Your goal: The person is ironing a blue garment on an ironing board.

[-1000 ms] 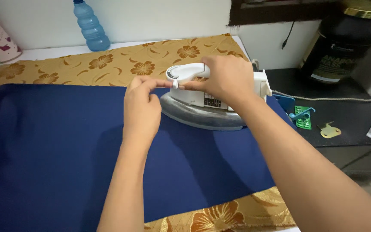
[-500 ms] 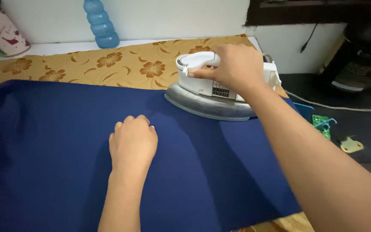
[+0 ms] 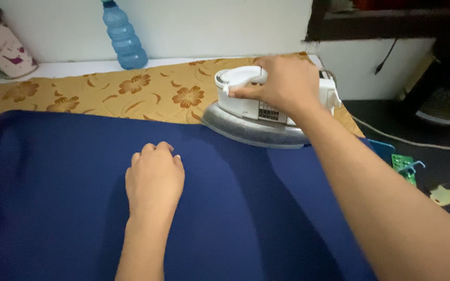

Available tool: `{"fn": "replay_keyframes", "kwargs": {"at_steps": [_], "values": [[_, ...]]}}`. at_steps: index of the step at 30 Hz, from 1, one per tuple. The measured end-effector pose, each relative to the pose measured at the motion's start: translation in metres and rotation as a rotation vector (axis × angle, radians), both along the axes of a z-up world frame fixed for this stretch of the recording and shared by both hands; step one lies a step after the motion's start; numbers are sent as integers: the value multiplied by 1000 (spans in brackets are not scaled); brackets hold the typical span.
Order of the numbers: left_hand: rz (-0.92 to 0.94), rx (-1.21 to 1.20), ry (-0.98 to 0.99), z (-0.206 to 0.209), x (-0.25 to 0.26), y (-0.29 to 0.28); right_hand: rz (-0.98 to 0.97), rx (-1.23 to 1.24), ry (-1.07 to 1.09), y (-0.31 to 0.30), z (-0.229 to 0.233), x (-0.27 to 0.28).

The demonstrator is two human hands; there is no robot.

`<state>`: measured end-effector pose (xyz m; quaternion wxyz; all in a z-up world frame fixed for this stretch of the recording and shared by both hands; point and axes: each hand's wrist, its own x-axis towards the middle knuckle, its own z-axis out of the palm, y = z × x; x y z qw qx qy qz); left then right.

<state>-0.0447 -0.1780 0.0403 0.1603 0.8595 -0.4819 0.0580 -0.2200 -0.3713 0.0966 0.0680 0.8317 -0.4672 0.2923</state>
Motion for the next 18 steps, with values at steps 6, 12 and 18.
{"fn": "replay_keyframes", "kwargs": {"at_steps": [6,12,18], "values": [[-3,-116,-33,6,8,-14,-71,27,-22,-12,10,15],[35,-94,-30,7,17,-26,-105,356,-370,-23,29,20],[43,-75,-59,12,34,-21,216,334,-991,-68,2,-8]]}}
